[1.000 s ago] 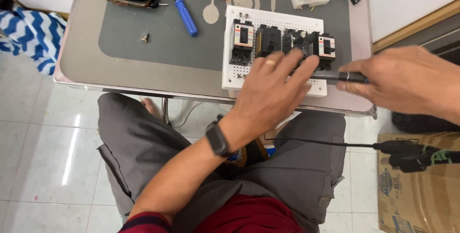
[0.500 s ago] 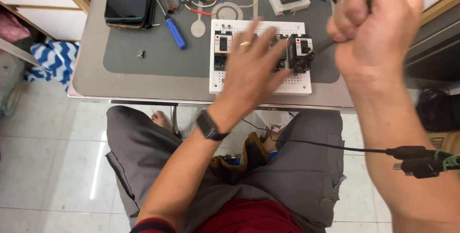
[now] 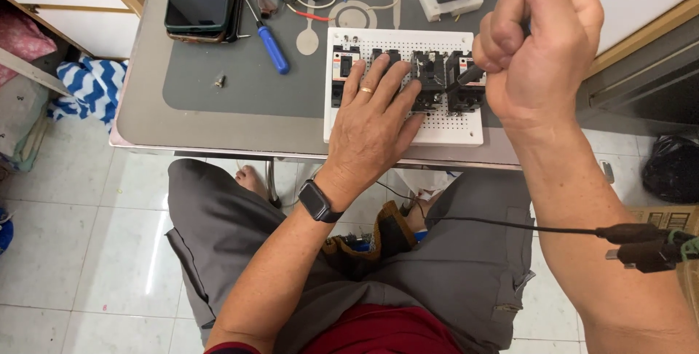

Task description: Using a screwdriver to tighten screws on circuit breakers mounted on a perforated board.

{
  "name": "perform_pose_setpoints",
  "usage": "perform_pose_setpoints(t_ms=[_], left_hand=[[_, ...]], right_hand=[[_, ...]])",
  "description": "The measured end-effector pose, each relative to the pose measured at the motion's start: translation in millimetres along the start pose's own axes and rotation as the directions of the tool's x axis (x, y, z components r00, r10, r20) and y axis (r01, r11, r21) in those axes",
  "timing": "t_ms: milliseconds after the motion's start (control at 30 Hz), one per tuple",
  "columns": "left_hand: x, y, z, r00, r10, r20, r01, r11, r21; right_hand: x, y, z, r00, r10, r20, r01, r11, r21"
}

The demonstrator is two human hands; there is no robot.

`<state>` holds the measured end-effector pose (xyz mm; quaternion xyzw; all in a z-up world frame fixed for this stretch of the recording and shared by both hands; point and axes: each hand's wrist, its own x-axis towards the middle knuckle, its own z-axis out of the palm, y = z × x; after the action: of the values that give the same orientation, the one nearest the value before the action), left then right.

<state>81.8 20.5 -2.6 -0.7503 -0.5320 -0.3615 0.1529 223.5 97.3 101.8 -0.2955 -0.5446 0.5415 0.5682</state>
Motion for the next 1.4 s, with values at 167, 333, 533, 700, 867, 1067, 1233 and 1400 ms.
perform_pose_setpoints(t_ms=[167, 333, 533, 700, 867, 1067, 1233, 1400], left_hand=[[-1, -1, 1, 1.0, -0.006, 0.006, 0.006, 1.0, -0.005], [-1, 0, 3, 1.0, -0.018, -0.005, 0.018, 1.0, -0.012], [0, 0, -1, 1.0, -0.015, -0.001, 0.015, 1.0, -0.007], [5, 8, 2, 0.992, -0.083, -0.1, 0.076, 0.994, -0.072], [13, 18, 14, 0.976, -0.145, -0.162, 0.127, 0.985, -0.117], [19, 45, 19, 0.921, -0.237, -0.308, 0.252, 0.968, 0.011], [23, 56, 25, 0.907, -0.276, -0.317, 0.311, 0.949, 0.061], [25, 57, 22, 0.899, -0.305, -0.315, 0.346, 0.935, 0.082]], right_hand=[[-7, 2, 8, 0.994, -0.1, 0.037, 0.106, 0.97, -0.219], [-15, -4, 26, 0.978, -0.139, 0.157, 0.191, 0.897, -0.399], [13, -2, 13, 0.825, 0.184, 0.534, -0.101, 0.978, -0.182], [2, 23, 21, 0.974, -0.206, 0.096, 0.212, 0.975, -0.063], [-13, 17, 14, 0.917, -0.32, 0.238, 0.375, 0.895, -0.24], [-19, -10, -25, 0.803, -0.277, 0.528, 0.589, 0.227, -0.776], [-33, -30, -25, 0.872, -0.106, 0.478, 0.488, 0.259, -0.834], [-40, -31, -25, 0.894, -0.029, 0.447, 0.432, 0.319, -0.843]])
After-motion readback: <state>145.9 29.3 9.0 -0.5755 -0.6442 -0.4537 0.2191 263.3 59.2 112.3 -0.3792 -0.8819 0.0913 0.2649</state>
